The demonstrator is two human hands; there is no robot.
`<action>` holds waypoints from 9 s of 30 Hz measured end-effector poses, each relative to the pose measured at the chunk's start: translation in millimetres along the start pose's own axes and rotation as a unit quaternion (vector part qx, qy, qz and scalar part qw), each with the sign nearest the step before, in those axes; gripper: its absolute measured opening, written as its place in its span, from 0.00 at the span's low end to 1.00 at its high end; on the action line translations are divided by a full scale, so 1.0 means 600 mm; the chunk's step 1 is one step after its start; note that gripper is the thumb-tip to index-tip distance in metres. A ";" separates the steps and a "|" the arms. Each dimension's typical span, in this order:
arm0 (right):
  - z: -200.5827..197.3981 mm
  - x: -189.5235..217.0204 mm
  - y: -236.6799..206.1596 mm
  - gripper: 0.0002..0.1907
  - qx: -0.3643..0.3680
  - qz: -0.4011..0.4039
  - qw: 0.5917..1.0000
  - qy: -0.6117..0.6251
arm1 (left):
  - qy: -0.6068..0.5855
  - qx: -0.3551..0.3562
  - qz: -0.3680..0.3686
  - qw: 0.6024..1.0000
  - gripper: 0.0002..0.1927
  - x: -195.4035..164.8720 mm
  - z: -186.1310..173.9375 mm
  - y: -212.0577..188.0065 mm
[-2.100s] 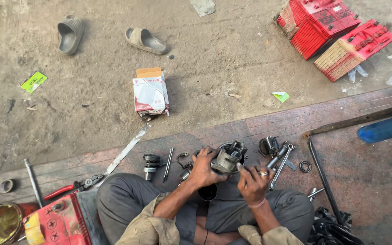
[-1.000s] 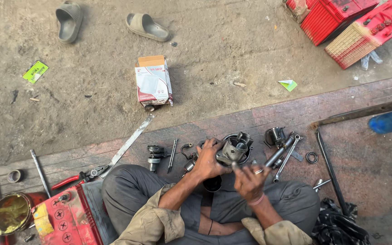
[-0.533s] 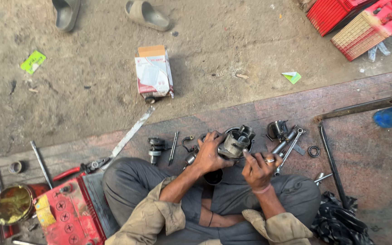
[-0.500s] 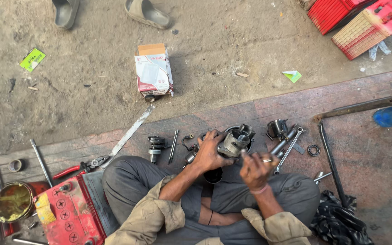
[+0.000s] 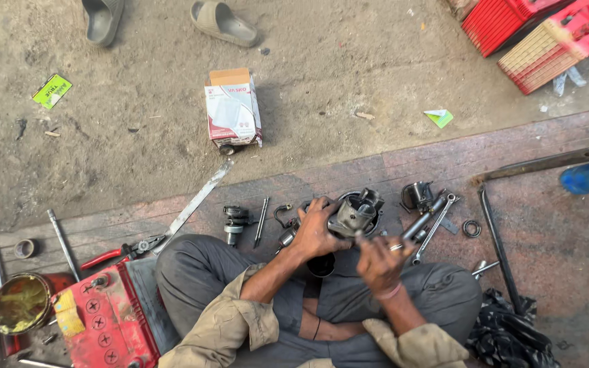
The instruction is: The person sits on the workshop floor and reassembles a starter motor. They wipe a metal component with a cloth, press a bearing and seal rings into the housing by hand, then use a small hand tool to work on the housing and fit the drive end cap, handling the armature and other parts from the ground.
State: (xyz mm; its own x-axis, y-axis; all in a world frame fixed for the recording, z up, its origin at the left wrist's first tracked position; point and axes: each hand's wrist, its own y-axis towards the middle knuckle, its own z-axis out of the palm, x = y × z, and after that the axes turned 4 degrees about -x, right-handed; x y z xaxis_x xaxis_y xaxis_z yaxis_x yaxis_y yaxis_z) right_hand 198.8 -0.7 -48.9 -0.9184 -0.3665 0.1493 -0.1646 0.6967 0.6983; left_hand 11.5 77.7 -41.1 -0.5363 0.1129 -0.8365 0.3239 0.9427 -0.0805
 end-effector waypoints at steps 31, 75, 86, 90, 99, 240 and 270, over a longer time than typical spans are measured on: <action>-0.013 0.013 -0.002 0.11 0.013 0.033 0.999 -0.017 | 0.002 -0.007 0.043 0.999 0.52 0.008 -0.001 -0.001; -0.042 0.011 0.011 0.09 0.077 0.012 0.996 -0.036 | 0.004 -0.047 0.123 0.991 0.56 0.009 0.012 -0.013; -0.050 0.013 0.030 0.09 0.097 -0.006 0.993 -0.070 | 0.003 -0.051 0.117 0.992 0.53 0.006 0.015 -0.007; -0.050 0.023 0.029 0.06 0.125 -0.013 0.991 -0.055 | -0.004 -0.049 0.107 0.993 0.50 0.005 0.014 -0.002; -0.067 0.031 0.047 0.07 0.134 -0.019 0.988 -0.071 | -0.012 -0.032 0.083 0.996 0.51 0.008 0.019 -0.004; -0.012 -0.042 0.019 0.03 0.063 0.320 0.892 0.312 | -0.008 0.033 0.020 0.999 0.30 -0.019 -0.023 0.021; 0.009 -0.046 0.035 0.07 0.036 0.341 0.879 0.332 | -0.057 0.063 -0.027 0.996 0.30 -0.023 -0.018 0.015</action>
State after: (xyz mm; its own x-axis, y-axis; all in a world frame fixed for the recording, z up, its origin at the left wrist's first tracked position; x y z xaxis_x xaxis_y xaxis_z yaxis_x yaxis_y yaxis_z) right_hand 218.9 27.4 -41.8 -0.4043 -0.1113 0.9078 0.2977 0.9225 0.2456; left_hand 13.3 88.1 -24.6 -0.4662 0.0200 -0.8844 0.3960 0.8987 -0.1884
